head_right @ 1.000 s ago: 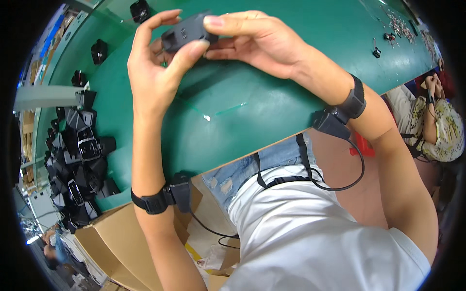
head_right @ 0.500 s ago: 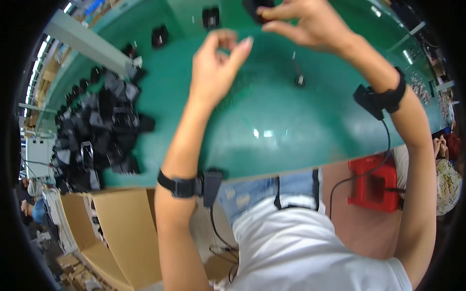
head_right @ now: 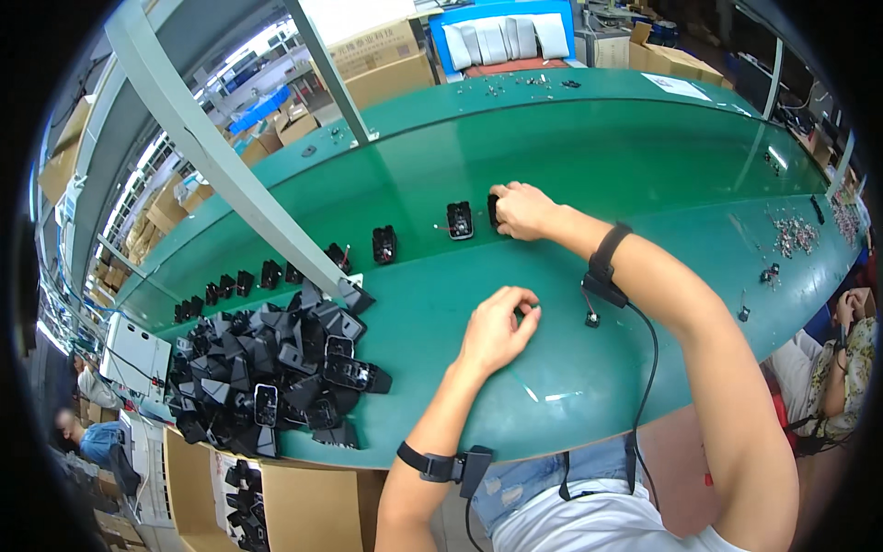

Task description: The person assembles small black electronic devices at a green workbench in a factory setting. They pick up black plastic housings and small circuit boards, insert the boards into the housings, and place the completed units in a row on the table. The process is repetitive, involving handling components one at a time.

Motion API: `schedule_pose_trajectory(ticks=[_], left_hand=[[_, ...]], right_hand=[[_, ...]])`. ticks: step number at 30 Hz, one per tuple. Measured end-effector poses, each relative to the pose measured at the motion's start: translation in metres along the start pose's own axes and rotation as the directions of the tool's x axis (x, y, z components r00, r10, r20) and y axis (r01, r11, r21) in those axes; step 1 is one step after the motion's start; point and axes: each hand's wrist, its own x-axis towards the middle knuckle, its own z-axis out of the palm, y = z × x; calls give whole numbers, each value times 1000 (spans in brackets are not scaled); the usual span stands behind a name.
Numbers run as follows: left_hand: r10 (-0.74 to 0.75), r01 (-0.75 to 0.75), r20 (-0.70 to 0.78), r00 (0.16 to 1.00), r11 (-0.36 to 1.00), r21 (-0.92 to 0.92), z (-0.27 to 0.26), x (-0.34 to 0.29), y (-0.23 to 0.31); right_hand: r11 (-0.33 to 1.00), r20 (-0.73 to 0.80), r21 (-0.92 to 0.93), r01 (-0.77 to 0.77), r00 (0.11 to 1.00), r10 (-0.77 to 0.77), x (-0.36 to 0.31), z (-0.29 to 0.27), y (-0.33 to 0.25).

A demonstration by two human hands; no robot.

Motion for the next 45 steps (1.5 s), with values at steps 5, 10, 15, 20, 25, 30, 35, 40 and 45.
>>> schedule_pose_trajectory(ticks=[5, 10, 15, 20, 25, 30, 35, 40, 45], left_hand=[[29, -29, 19, 999, 999, 17, -1, 1, 1], [18, -15, -57, 998, 998, 61, -10, -7, -7], [72, -43, -172, 982, 985, 168, -18, -3, 12], [134, -70, -190, 973, 948, 312, -35, -3, 17], [45, 7, -72, 996, 805, 593, -94, -23, 49], [-393, 157, 47, 918, 469, 869, -171, -83, 65], [-473, 139, 76, 878, 404, 904, -195, -117, 36], [-365, 113, 61, 929, 438, 892, -196, -109, 29], [-311, 173, -42, 949, 409, 896, -196, -92, 40]], right_hand=[[998, 7, -34, 47, 999, -47, -5, -4, 4], [963, -312, 269, 6, 947, 81, -47, -33, -26], [846, -39, 519, -123, 985, 167, -167, -82, -32], [818, 282, 417, -395, 912, 297, -204, -70, -37], [829, 163, 520, -203, 977, 136, -203, -33, -53], [609, -23, 789, -80, 987, 160, -208, -15, -43], [484, -52, 871, -84, 964, 261, -207, -7, -49], [413, -125, 910, -31, 931, 344, -210, -1, -46], [390, -182, 920, 41, 926, 331, -211, -2, -45]])
